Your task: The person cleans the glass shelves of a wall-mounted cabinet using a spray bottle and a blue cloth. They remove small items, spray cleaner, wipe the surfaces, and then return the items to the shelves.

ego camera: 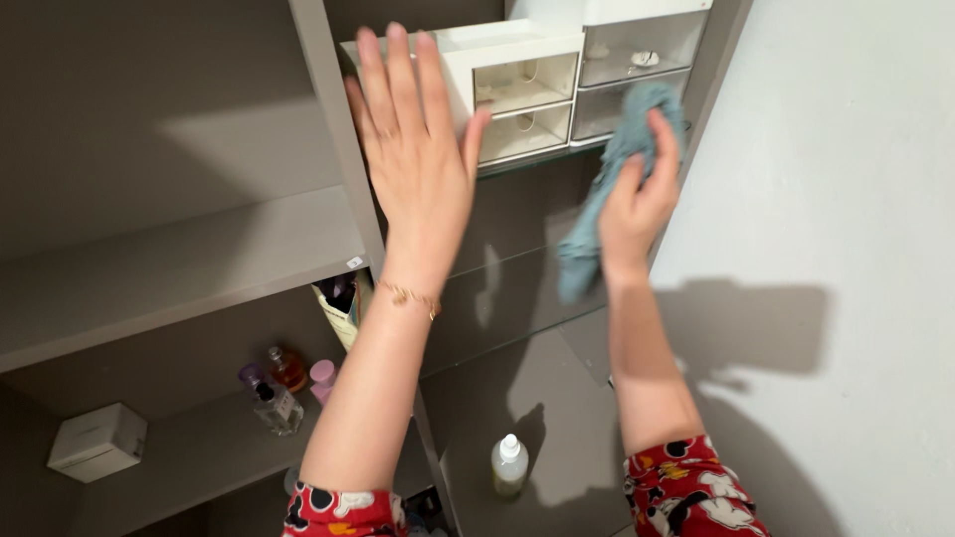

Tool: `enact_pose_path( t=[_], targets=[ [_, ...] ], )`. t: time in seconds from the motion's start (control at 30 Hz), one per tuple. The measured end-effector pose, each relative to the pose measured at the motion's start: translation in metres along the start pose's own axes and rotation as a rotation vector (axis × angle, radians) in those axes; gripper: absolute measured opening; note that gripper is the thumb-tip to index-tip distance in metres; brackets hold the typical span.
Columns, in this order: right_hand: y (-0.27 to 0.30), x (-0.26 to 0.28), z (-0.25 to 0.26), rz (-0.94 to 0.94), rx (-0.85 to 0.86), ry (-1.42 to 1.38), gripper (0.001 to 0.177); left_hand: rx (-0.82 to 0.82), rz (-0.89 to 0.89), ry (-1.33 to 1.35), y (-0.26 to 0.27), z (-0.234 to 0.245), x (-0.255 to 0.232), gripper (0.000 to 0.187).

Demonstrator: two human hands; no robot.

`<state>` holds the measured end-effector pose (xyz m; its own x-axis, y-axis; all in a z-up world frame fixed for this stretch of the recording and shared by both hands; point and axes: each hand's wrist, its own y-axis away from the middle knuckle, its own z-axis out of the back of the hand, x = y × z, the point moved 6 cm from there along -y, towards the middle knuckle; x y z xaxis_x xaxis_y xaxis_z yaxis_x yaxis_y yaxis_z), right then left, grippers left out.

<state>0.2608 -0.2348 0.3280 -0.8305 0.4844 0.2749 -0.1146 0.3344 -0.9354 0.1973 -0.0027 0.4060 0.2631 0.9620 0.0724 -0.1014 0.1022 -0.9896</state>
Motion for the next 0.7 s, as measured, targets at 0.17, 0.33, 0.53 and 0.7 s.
enact_pose_path(
  t=[0.17, 0.33, 0.53, 0.7],
  targets=[
    [-0.010, -0.010, 0.006, 0.037, 0.042, 0.103, 0.040, 0.109, -0.065, -0.031, 0.046, -0.016, -0.034, 0.068],
    [0.033, 0.017, -0.015, 0.238, 0.095, 0.108, 0.038, 0.145, -0.097, -0.179, 0.085, -0.019, -0.050, 0.065],
    [0.012, 0.007, -0.011, 0.108, 0.044, -0.042, 0.049, 0.072, 0.170, -0.170, 0.069, 0.006, -0.013, 0.076],
    [-0.029, -0.007, 0.006, 0.077, 0.080, 0.183, 0.050, 0.045, 0.093, -0.292, 0.063, 0.008, -0.012, 0.071]
  ],
)
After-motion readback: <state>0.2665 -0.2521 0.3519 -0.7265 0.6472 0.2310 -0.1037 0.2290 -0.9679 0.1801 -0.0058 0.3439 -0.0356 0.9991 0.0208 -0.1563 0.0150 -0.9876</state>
